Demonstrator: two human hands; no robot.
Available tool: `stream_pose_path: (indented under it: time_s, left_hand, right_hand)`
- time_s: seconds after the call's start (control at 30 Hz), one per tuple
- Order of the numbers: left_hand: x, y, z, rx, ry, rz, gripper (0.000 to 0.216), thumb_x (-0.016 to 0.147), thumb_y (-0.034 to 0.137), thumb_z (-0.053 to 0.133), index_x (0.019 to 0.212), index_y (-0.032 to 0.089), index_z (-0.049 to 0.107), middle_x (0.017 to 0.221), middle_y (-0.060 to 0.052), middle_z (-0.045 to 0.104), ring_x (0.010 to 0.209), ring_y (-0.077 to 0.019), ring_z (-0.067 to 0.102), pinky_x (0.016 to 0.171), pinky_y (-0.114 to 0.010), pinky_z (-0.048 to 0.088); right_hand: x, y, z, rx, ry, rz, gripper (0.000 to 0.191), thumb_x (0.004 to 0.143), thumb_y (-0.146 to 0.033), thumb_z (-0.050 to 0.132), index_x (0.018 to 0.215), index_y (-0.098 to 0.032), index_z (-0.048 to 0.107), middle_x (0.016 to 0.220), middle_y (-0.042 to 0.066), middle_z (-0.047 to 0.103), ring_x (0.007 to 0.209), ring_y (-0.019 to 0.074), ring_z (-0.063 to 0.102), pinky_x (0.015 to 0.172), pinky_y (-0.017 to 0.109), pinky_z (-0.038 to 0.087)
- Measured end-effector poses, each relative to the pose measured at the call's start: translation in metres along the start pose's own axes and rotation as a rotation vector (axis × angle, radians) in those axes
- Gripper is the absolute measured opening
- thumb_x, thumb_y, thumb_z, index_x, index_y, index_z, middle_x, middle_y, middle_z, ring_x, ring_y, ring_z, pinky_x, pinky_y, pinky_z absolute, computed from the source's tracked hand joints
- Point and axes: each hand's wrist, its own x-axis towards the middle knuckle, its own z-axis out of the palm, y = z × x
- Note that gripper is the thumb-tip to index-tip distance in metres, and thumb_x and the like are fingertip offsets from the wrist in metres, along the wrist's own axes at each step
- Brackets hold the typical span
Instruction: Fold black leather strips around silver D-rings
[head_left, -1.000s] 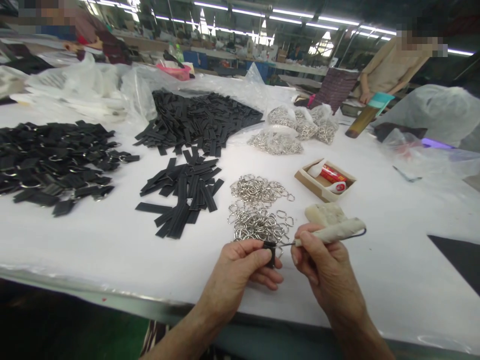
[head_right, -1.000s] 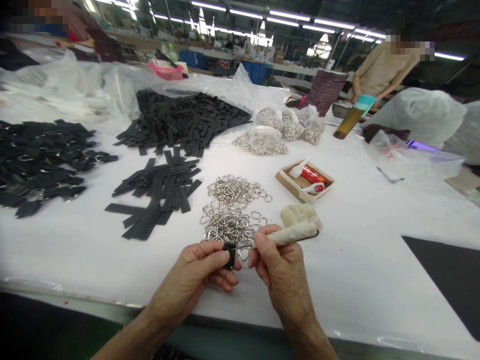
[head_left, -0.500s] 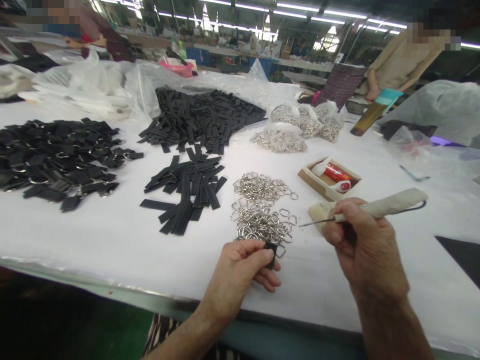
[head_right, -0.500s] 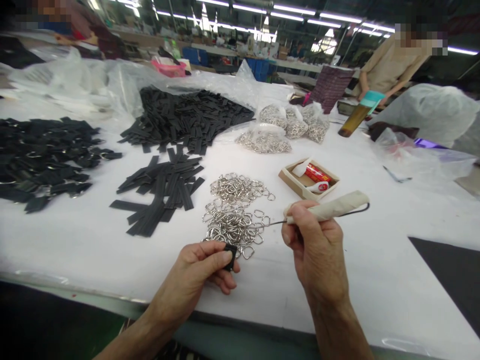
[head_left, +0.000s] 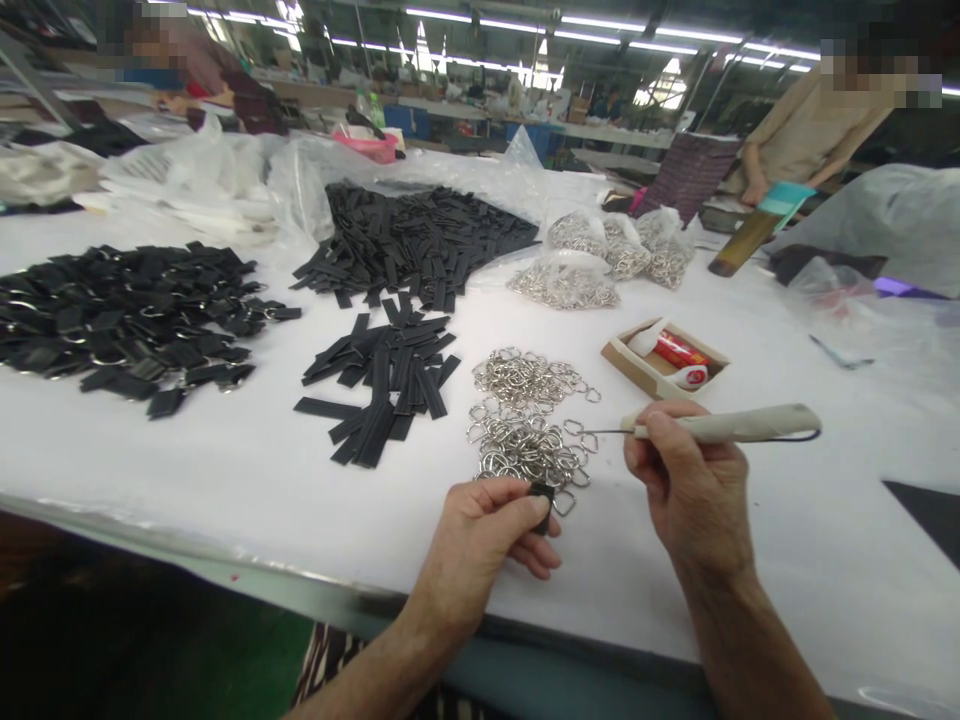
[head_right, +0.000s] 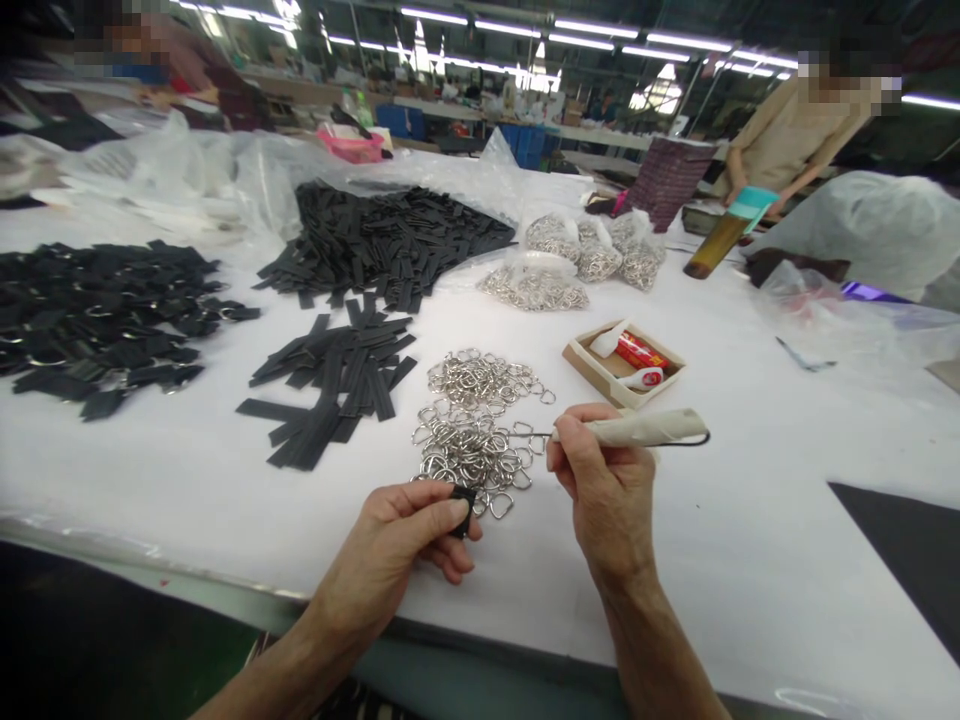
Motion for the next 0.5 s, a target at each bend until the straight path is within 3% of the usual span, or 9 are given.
stream_pose_path:
  time_s: [0.5]
  left_hand:
    - [-0.0036,0.0018,-0.0016,-0.020,0.006,0.022,0.017,0.074,0.024,0.064,0.064,0.011,0.065,0.064,-0.005,0.067,0.045,-0.0096,0.058,0.044,-0.018,0.047]
  right_hand:
    - [-0.0085,0.0012,-0.0042,-0.026,0.012,0.045,0.015,0.074,-0.028,0.071,0.075,-0.017,0.061,0.057,-0.001,0.053,0.045,0.0078,0.043,0.034,0.017,0.026]
